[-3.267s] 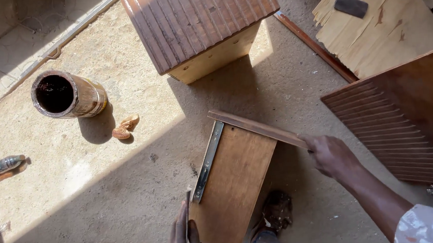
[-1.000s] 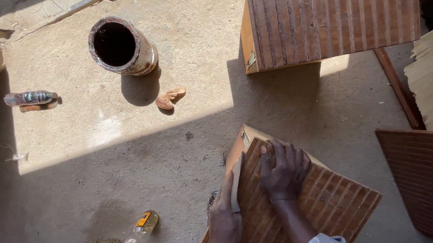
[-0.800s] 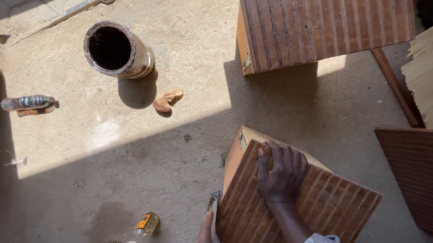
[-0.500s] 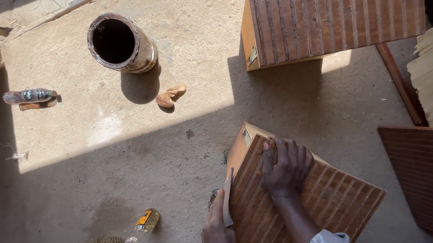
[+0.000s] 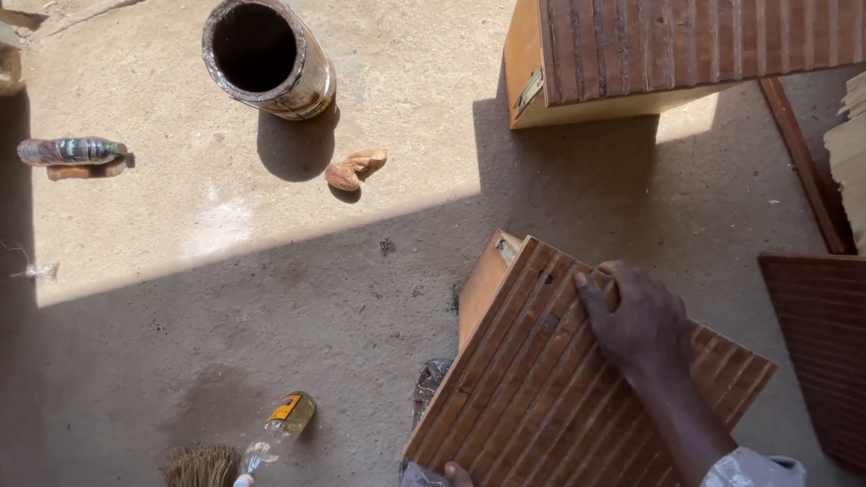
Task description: Sanding the surfaces of a wooden drawer and a slatted panel using sandpaper to prepare them for finishing.
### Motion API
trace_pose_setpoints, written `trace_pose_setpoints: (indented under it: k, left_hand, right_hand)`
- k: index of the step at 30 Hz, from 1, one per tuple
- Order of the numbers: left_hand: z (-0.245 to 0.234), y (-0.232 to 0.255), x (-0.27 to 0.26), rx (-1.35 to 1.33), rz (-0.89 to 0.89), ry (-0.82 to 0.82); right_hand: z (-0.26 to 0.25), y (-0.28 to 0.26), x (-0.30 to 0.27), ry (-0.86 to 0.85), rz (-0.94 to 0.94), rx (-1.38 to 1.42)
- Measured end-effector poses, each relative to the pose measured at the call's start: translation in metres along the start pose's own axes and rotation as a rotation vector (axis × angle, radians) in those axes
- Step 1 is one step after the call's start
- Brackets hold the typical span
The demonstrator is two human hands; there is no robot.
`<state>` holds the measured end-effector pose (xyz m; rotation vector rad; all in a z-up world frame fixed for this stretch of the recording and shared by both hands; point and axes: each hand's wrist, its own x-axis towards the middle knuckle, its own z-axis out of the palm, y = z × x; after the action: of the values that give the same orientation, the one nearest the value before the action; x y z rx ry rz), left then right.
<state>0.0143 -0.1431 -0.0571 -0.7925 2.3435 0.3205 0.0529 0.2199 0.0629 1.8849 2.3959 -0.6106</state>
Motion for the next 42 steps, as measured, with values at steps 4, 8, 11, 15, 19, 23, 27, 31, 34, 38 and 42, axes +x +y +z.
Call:
trace_pose_setpoints:
  k: [4, 8, 11, 15, 19, 23, 27, 31, 34, 38, 42]
  left_hand:
    - [0.004, 0.018, -0.008, -0.314, -0.030, 0.030]
    - [-0.080, 0.163, -0.111, -0.211, 0.143, -0.129]
    - [-0.091, 0.246, -0.146, -0.065, 0.568, -0.298]
    - [-0.052, 0.288, -0.154, 0.136, 1.082, -0.341]
    - [-0.043, 0.294, -0.143, 0.160, 1.167, -0.363]
    - [-0.082, 0.246, -0.112, 0.176, 1.087, -0.432]
    - [-0.120, 0.155, -0.052, 0.306, 0.889, -0.247]
    - [-0.113, 0.211, -0.087, 0.290, 0.857, -0.410]
    - [-0.040, 0.309, -0.132, 0.060, 1.138, -0.503]
    - [-0.020, 0.354, -0.154, 0.063, 1.146, -0.478]
    - [-0.079, 0.210, -0.089, 0.352, 0.784, -0.227]
  right_hand:
    - [-0.071, 0.034, -0.036, -0.421, 0.545, 0.197]
    - [-0.061, 0.078, -0.093, -0.443, 0.936, 0.236]
    - [-0.003, 0.122, -0.152, -0.114, 1.023, 0.327]
    - [0.047, 0.121, -0.200, 0.029, 1.162, 0.446]
    - [0.047, 0.065, -0.161, 0.119, 1.080, 0.091]
    - [0.017, -0.014, -0.089, 0.090, 0.272, 0.137]
    - [0.040, -0.037, -0.048, 0.168, -0.142, -0.062]
    - [0.032, -0.034, -0.036, 0.116, -0.118, -0.083]
    - [0.042, -0.031, -0.045, 0.154, -0.132, -0.139]
    - [0.052, -0.027, -0.053, 0.149, -0.112, -0.118]
    - [0.038, -0.035, -0.045, 0.146, -0.112, -0.082]
